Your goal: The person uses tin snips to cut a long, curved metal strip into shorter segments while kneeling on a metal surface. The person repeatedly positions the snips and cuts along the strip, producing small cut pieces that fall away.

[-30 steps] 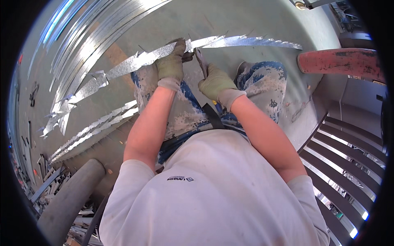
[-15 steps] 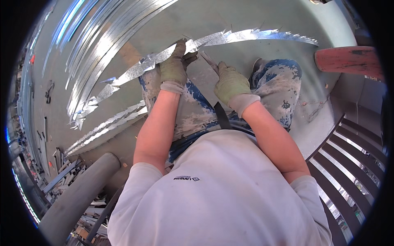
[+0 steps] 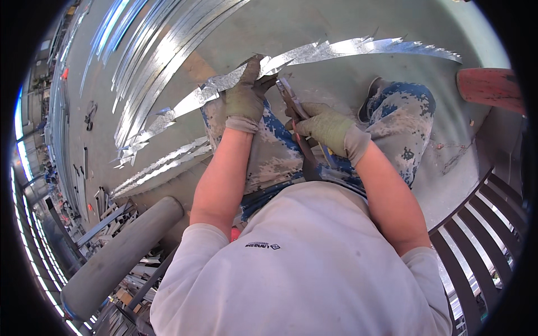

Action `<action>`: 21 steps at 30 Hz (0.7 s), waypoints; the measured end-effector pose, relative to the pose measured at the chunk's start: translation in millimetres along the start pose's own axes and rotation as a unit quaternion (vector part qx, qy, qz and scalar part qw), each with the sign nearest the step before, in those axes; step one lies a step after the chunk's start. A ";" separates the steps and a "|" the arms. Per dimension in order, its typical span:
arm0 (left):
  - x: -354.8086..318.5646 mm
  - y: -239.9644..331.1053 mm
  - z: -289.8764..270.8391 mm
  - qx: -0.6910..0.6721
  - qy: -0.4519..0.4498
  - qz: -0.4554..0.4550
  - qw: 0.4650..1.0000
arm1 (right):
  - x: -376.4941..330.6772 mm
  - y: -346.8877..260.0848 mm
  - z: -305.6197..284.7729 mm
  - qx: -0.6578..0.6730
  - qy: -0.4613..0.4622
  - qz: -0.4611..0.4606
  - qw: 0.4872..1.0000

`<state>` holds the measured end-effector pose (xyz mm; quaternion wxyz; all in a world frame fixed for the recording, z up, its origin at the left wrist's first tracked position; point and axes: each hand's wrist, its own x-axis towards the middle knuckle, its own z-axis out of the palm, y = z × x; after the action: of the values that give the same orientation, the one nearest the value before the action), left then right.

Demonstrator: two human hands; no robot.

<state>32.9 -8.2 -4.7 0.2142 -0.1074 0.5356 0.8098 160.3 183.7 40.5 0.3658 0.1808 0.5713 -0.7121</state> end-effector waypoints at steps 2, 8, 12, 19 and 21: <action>-0.4 -3.9 -4.6 0.073 -0.030 0.041 0.996 | 9.8 4.6 -2.0 -0.040 -0.002 -0.028 0.999; 0.6 -7.5 -13.1 0.241 -0.055 0.127 0.960 | 27.5 5.8 -2.0 -0.042 -0.011 -0.040 0.998; -3.6 -2.5 -9.2 0.212 -0.034 0.104 0.971 | 28.5 0.0 -2.1 -0.044 -0.023 -0.025 0.998; -2.6 -3.4 -12.1 -0.023 -0.019 0.036 0.999 | -5.3 -4.8 -7.7 0.065 -0.017 0.000 0.998; -0.9 0.1 -13.0 -0.054 -0.012 0.015 0.998 | -17.9 2.7 -11.9 0.173 0.000 -0.013 0.985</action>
<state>32.9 -20.3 -9.6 0.2020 -0.1008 0.4903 0.8418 172.3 200.3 47.4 0.3197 0.2339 0.4420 -0.8048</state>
